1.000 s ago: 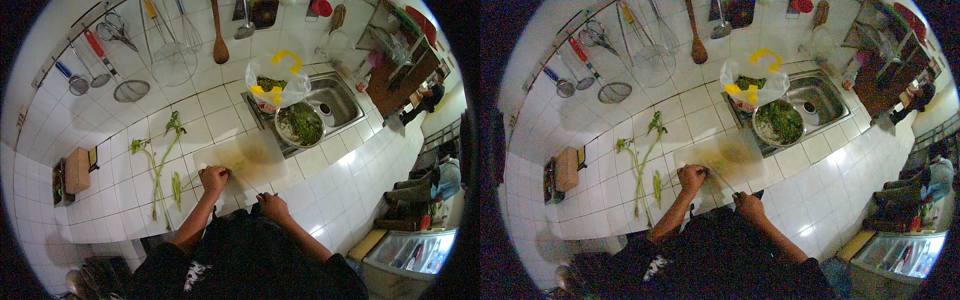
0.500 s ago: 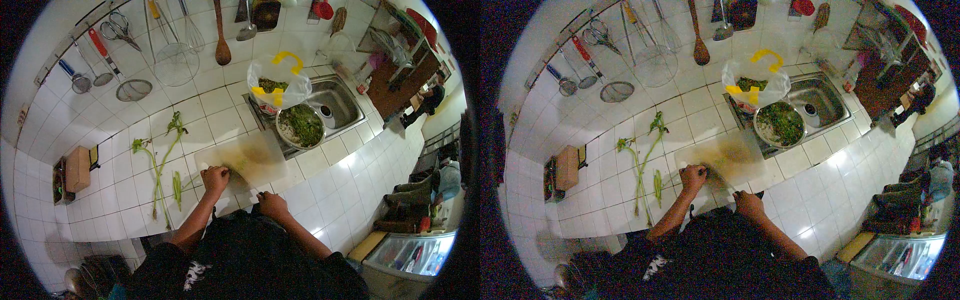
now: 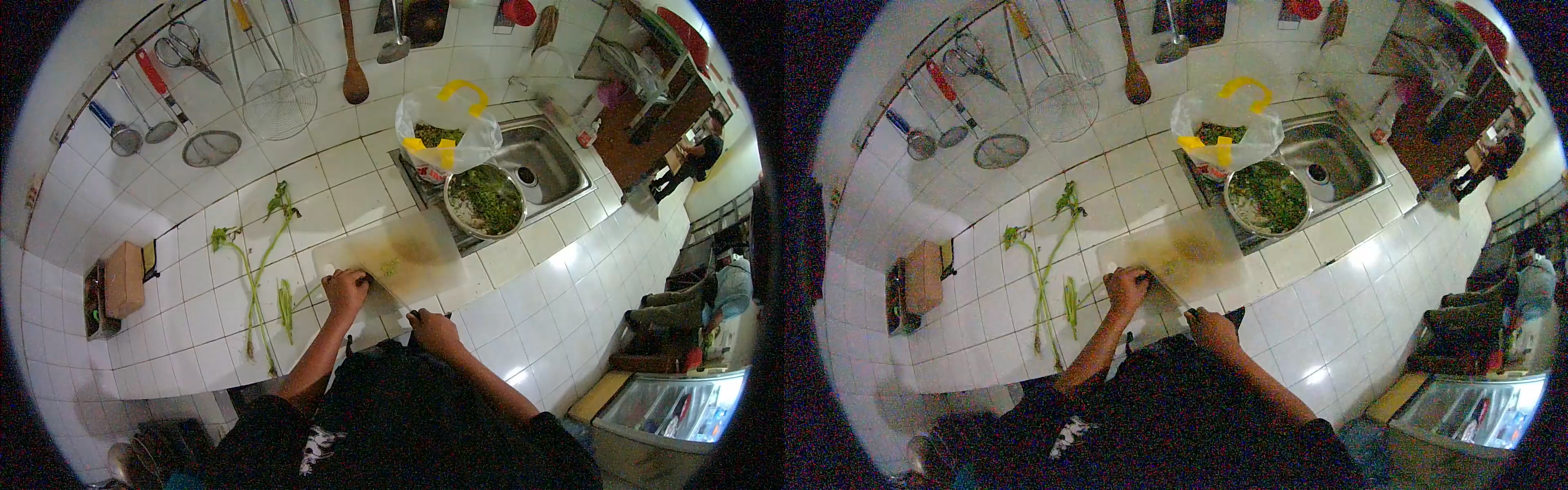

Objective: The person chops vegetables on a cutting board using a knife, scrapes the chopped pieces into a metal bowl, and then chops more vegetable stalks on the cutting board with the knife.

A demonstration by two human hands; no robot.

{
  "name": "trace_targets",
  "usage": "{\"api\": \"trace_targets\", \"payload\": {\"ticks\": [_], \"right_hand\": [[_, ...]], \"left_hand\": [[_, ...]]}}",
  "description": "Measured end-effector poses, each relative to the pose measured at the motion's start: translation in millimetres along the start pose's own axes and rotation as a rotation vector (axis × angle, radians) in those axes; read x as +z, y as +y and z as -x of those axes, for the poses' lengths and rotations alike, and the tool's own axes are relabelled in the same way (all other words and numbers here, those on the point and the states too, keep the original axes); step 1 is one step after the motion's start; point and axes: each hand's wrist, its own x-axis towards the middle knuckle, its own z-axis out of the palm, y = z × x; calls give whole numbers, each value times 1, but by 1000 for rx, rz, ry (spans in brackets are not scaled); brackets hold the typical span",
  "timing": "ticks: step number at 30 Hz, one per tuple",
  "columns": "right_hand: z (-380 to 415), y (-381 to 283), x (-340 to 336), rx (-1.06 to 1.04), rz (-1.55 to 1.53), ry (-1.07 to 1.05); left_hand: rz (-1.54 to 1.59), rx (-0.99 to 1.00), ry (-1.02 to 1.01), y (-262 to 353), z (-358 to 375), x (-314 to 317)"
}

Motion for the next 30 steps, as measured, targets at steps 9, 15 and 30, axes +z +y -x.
{"api": "trace_targets", "payload": {"ticks": [9,15,30], "right_hand": [[6,17,-13,49,35,21],[18,6,-24,6,2,34],[-4,0,-5,-14,30,53]], "left_hand": [[-9,15,5,12,-1,-3],[-17,22,24,15,-1,0],[-54,-62,18,15,1,2]]}}
